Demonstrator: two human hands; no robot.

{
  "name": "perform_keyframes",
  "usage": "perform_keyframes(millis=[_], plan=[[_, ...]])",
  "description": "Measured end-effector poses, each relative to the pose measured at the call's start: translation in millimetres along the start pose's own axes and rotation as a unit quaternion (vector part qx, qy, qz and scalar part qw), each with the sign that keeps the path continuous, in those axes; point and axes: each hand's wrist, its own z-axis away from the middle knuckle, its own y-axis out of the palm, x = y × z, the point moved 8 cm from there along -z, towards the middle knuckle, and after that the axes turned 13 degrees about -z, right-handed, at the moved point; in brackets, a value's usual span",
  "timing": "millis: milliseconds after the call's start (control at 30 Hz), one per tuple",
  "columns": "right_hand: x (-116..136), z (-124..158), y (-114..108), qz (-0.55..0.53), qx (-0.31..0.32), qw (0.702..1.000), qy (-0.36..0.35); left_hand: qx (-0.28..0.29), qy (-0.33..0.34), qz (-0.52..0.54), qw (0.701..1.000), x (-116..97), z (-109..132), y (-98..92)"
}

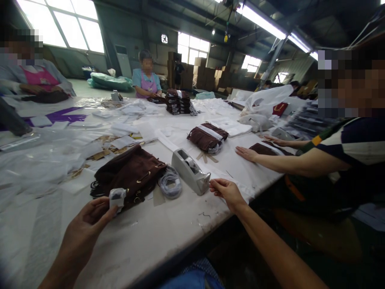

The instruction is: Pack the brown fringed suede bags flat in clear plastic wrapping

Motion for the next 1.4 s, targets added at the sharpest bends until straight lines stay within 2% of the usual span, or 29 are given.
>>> perform_keyframes(millis=[100,267,367,433,533,600,700,800,900,1067,1233,1400], plan=[[-7,-1,3,-0.038,-0.032,0.998,-0.024,0.0,-0.001,0.02,1.0,2,-1,-0.5],[-23,4,13,-0.121,-0.033,0.992,0.033,0.001,0.004,0.068,0.998,-3,1,-0.3],[-35,16,19,-0.119,-0.035,0.991,0.054,0.0,0.005,0.089,0.996,-6,2,0.2],[-40,29,32,-0.098,-0.022,0.994,0.049,0.005,0.006,0.096,0.995,-8,3,1.2],[-31,54,75,-0.007,0.069,0.997,-0.026,0.008,0.023,0.101,0.995,-13,5,1.9],[-23,71,118,0.058,0.159,0.982,-0.084,0.009,0.039,0.098,0.994,-16,6,2.4],[-20,89,184,0.086,0.265,0.953,-0.117,0.012,0.06,0.08,0.995,-19,7,3.4],[-21,94,239,0.076,0.33,0.932,-0.131,0.009,0.079,0.058,0.995,-22,8,3.5],[-23,89,273,0.101,0.355,0.916,-0.16,0.001,0.094,0.052,0.994,-25,8,2.4],[-24,77,288,0.19,0.342,0.897,-0.206,0.004,0.096,0.037,0.995,-23,6,0.5],[-25,69,288,0.236,0.369,0.881,-0.178,0.017,0.093,0.003,0.996,-19,4,-0.8],[-25,73,289,0.227,0.424,0.862,-0.163,0.039,0.1,0.009,0.994,-24,5,0.7]])
